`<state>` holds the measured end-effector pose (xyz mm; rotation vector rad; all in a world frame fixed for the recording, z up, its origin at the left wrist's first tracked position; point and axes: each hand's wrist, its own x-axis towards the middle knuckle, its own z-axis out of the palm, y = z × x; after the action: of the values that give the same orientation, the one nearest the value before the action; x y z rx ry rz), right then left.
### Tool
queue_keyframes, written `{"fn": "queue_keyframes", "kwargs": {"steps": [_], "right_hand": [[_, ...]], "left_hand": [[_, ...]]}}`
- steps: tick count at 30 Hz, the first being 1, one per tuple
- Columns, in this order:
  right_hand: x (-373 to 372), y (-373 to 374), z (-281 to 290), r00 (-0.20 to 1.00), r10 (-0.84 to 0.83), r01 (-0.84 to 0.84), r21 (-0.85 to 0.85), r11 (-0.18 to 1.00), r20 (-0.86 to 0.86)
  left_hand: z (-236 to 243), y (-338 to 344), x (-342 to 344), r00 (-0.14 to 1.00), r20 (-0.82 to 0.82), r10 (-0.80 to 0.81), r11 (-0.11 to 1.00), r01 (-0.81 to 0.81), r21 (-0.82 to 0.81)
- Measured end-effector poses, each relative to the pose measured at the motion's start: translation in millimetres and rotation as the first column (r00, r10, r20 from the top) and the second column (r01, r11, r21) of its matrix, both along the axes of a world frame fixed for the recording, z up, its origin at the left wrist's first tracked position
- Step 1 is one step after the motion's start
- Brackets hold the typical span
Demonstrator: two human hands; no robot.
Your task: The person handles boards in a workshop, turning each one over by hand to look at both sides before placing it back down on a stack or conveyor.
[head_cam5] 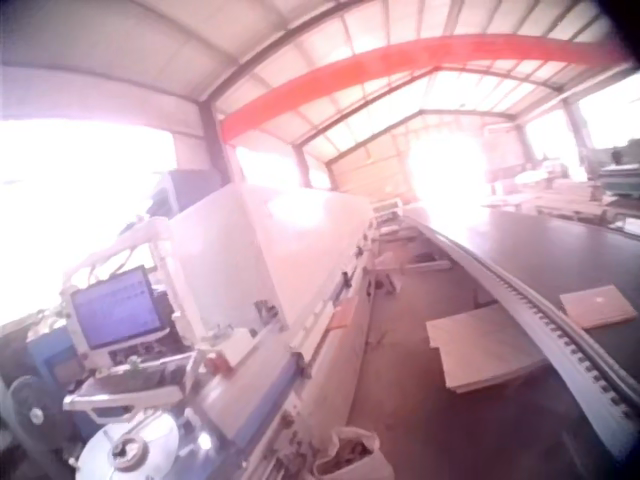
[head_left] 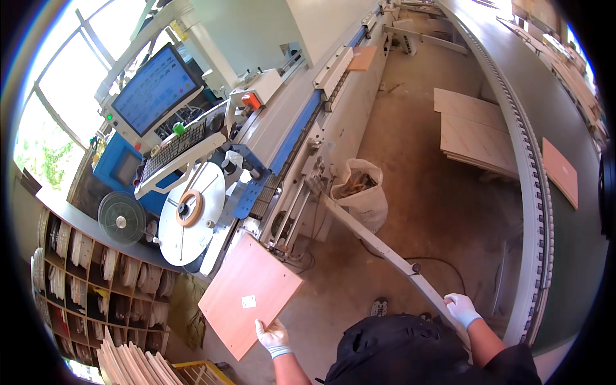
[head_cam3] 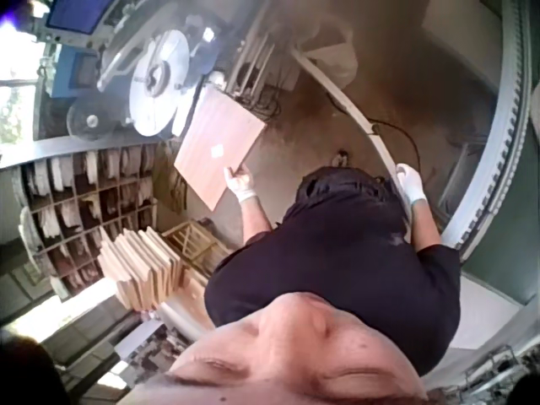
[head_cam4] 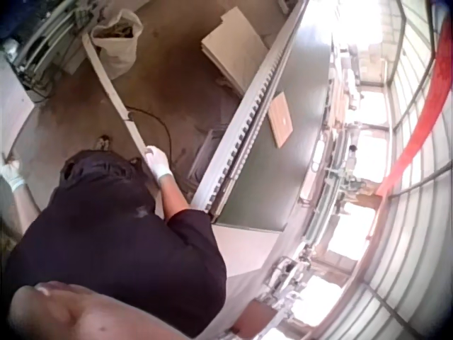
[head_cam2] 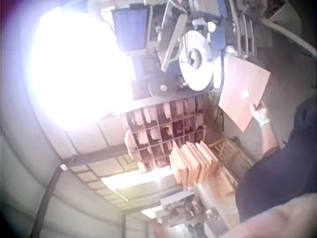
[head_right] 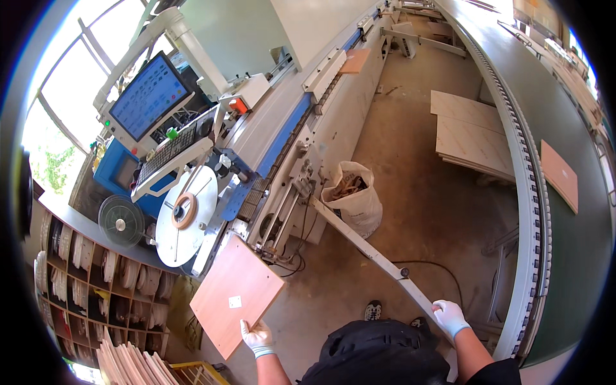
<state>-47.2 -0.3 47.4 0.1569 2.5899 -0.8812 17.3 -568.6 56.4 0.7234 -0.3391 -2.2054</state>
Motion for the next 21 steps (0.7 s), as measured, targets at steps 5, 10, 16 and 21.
{"fn": "queue_keyframes", "kwargs": {"steps": [5,10,16,21], "right_hand": [[4.0,-2.1,-16.7,0.997,-0.06,0.062,-0.033,0.998,0.05],[30.4,-0.7,-53.4,0.958,-0.234,0.245,-0.051,0.968,0.164],[68.7,-3.4,-89.9,0.894,-0.338,0.372,-0.067,0.926,0.293],[87.5,-2.9,-93.4,0.909,-0.347,0.381,-0.125,0.916,0.233]], "left_hand": [[-0.9,-4.6,-30.3,0.994,-0.019,-0.106,0.994,0.107,0.037],[8.0,4.3,-59.3,0.847,0.256,-0.465,0.884,0.428,0.19],[15.1,19.8,-91.7,0.777,0.389,-0.494,0.869,0.459,0.187],[25.7,26.8,-97.7,0.773,0.407,-0.486,0.874,0.424,0.236]]}}
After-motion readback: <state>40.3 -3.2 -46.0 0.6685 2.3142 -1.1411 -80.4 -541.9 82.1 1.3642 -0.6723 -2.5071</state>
